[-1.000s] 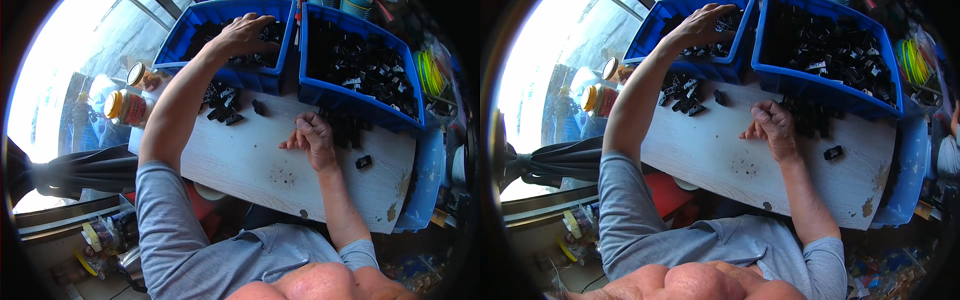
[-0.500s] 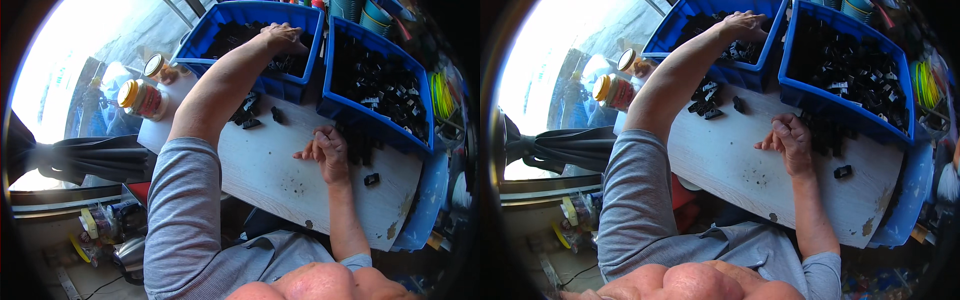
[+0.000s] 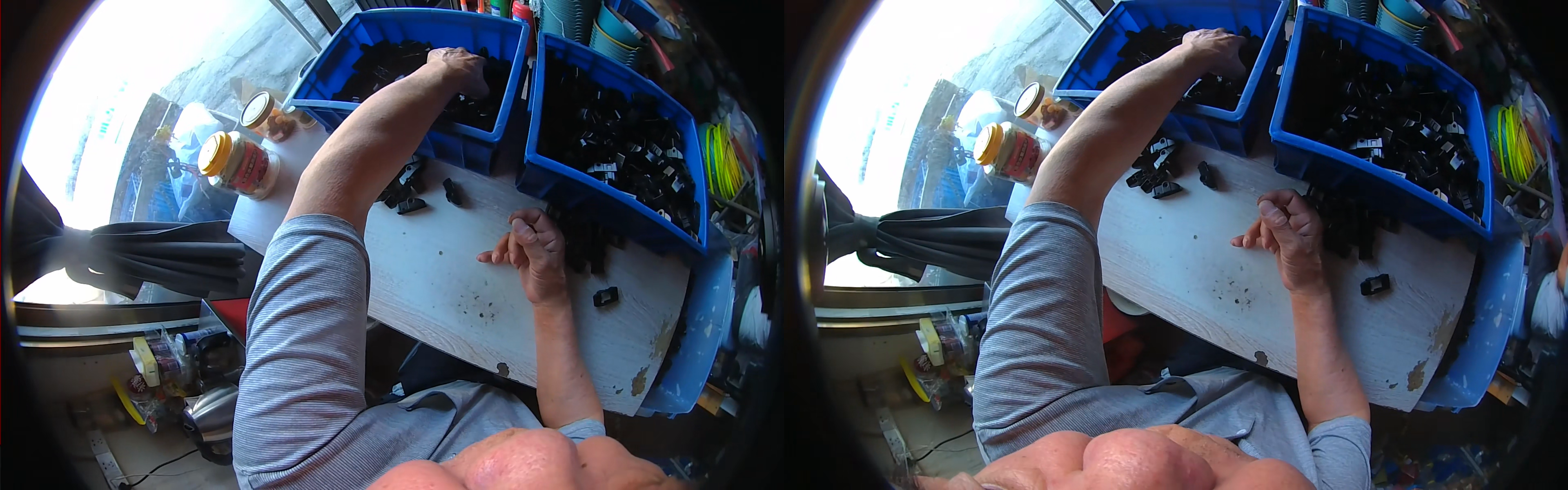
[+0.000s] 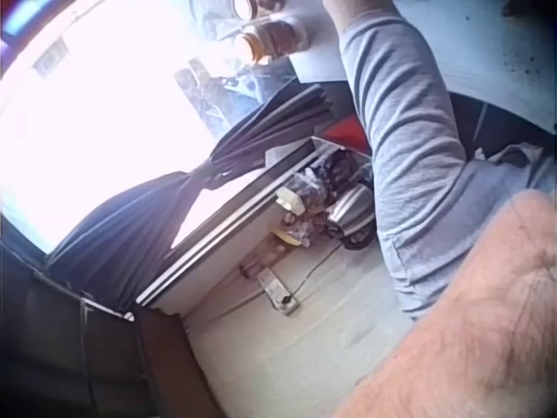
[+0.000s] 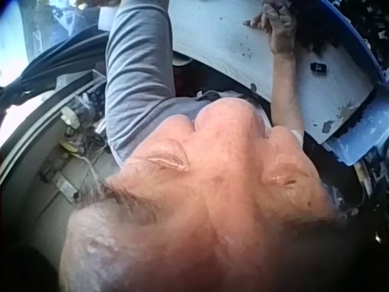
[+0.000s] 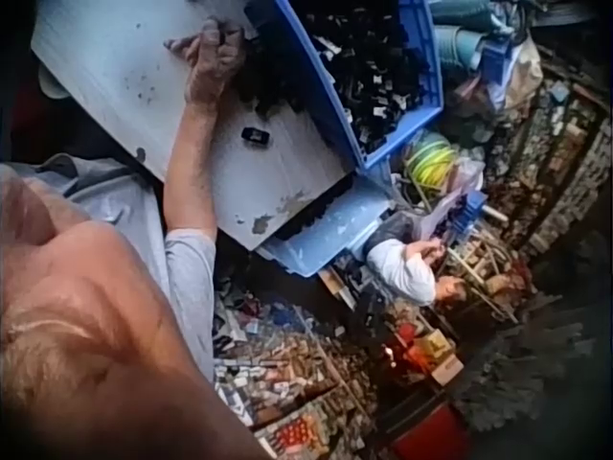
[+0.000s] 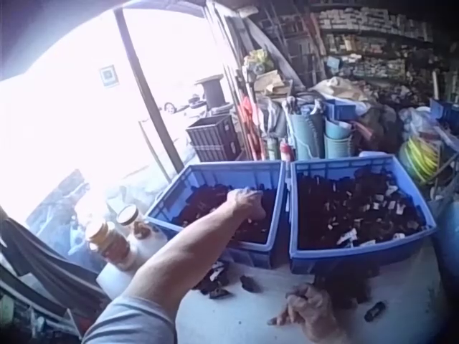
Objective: Assembling small black plastic parts at a workbench.
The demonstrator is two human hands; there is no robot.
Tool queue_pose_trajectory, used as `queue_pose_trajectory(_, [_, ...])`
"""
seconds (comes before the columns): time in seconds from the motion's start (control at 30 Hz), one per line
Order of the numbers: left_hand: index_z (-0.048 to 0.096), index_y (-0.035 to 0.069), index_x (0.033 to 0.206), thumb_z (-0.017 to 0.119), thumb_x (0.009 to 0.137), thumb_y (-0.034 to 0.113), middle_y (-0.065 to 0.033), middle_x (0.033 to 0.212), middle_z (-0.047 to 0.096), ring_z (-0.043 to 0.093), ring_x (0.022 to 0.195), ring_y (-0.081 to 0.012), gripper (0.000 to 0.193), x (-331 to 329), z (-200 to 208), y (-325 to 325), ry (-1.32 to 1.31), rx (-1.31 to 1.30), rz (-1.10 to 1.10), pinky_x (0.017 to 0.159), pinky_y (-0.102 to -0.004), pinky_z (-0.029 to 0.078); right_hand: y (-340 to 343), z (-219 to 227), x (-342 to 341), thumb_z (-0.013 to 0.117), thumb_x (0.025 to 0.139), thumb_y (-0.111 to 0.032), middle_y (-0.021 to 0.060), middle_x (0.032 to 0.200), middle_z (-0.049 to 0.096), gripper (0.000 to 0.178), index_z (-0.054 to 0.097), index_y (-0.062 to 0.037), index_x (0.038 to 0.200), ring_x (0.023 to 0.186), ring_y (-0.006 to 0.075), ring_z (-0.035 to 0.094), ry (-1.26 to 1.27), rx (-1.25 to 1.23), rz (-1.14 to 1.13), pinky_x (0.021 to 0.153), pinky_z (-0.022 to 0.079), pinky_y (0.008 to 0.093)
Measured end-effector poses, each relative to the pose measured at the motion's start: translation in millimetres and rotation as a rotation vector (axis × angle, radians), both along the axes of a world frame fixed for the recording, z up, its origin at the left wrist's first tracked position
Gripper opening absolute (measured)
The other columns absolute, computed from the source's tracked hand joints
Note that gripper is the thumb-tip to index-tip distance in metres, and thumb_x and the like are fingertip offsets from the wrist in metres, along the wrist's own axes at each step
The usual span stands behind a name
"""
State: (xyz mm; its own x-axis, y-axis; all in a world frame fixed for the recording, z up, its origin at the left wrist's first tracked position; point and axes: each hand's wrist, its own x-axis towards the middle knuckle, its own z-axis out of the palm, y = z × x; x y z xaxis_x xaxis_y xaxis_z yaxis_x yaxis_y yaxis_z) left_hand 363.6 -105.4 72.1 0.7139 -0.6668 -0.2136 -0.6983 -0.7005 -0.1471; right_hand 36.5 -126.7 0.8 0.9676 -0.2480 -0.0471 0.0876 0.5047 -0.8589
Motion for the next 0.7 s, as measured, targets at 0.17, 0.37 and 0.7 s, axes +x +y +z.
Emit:
queue_pose_trajectory(0.17, [0.058, 0.02, 0.141, 0.071, 0.078, 0.044, -0.0116, 0.13, 0.067, 0.064, 0.121, -0.0306, 0.069, 20.6, -10.4, 15.2, -0.02, -0.061, -0.01, 0.102, -0.046, 0.052, 7.4, 2.4, 1.8, 0.064, 0.1, -0.024, 0.0002, 0.059, 0.051, 0.02, 0.062, -0.0052, 0.107, 0.059, 0.016, 0.063, -0.025, -0.025, 0.02, 0.07, 0.064, 0.0506])
queue_pose_trajectory(0.37, [0.062, 0.022, 0.137, 0.071, 0.077, 0.04, -0.0125, 0.127, 0.069, 0.066, 0.118, -0.0304, 0.064, 10.9, -3.6, 6.6, 0.011, -0.083, -0.016, 0.099, -0.0444, 0.054, 2.7, 0.2, 1.4, 0.065, 0.099, -0.025, -0.0015, 0.058, 0.053, 0.019, 0.066, -0.0078, 0.104, 0.061, 0.0121, 0.068, -0.015, 0.016, 0.028, 0.073, 0.065, 0.0447])
queue_pose_trajectory(0.7, [0.068, 0.023, 0.13, 0.069, 0.077, 0.033, -0.0119, 0.122, 0.071, 0.068, 0.114, -0.0292, 0.053, 20.7, -2.9, 15.2, 0.018, -0.247, -0.003, 0.097, -0.0425, 0.056, 4.8, 1.8, 1.1, 0.066, 0.098, -0.025, -0.0007, 0.059, 0.056, 0.018, 0.066, -0.0082, 0.104, 0.062, 0.012, 0.068, -0.029, -0.02, 0.019, 0.072, 0.065, 0.0446])
